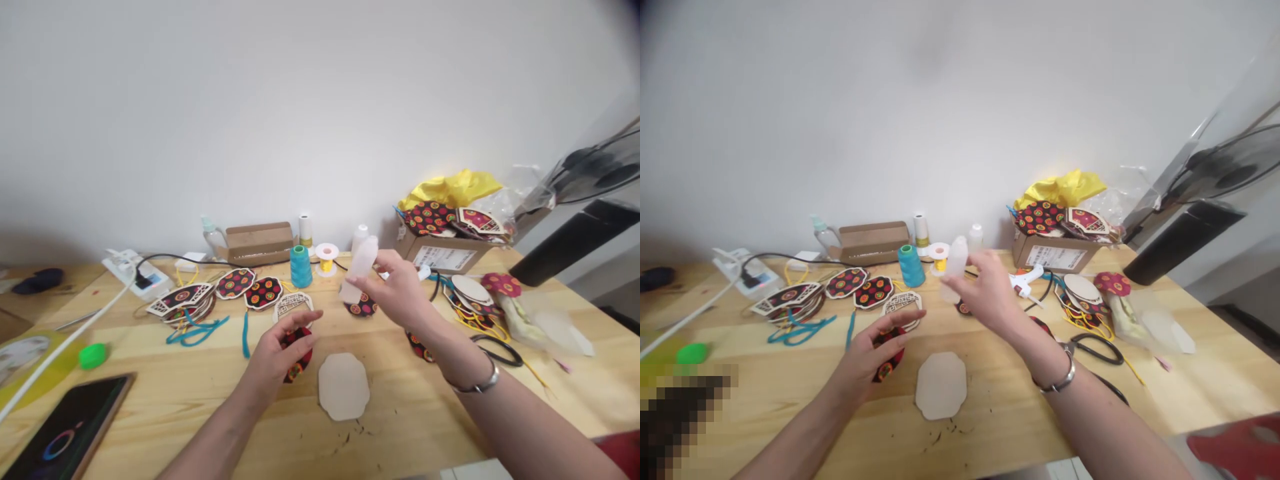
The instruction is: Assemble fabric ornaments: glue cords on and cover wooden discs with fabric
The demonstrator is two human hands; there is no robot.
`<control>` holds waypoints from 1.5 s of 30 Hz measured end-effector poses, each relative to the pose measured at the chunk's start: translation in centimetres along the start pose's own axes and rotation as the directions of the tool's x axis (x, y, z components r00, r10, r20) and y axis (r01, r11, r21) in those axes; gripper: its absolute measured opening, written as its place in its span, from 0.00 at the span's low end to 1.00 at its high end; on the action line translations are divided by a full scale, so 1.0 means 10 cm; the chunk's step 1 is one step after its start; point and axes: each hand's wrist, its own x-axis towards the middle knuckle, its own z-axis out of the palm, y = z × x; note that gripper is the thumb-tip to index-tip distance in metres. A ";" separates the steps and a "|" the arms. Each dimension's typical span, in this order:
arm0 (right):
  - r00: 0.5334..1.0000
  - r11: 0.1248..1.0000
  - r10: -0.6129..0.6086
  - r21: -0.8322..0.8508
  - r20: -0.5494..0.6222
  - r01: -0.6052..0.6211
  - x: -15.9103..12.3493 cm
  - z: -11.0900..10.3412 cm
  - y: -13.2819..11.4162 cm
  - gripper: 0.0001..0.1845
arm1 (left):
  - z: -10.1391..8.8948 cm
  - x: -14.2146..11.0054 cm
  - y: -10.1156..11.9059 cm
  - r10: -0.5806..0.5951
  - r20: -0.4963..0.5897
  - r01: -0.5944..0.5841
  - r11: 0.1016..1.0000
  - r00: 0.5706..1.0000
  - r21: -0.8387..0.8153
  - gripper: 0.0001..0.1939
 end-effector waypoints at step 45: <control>0.945 0.952 -0.304 -0.067 -0.120 0.298 -0.99 -0.12 0.05 0.19 | 0.15 -0.28 0.00 0.150 0.184 -0.228 0.811 0.971 0.538 0.09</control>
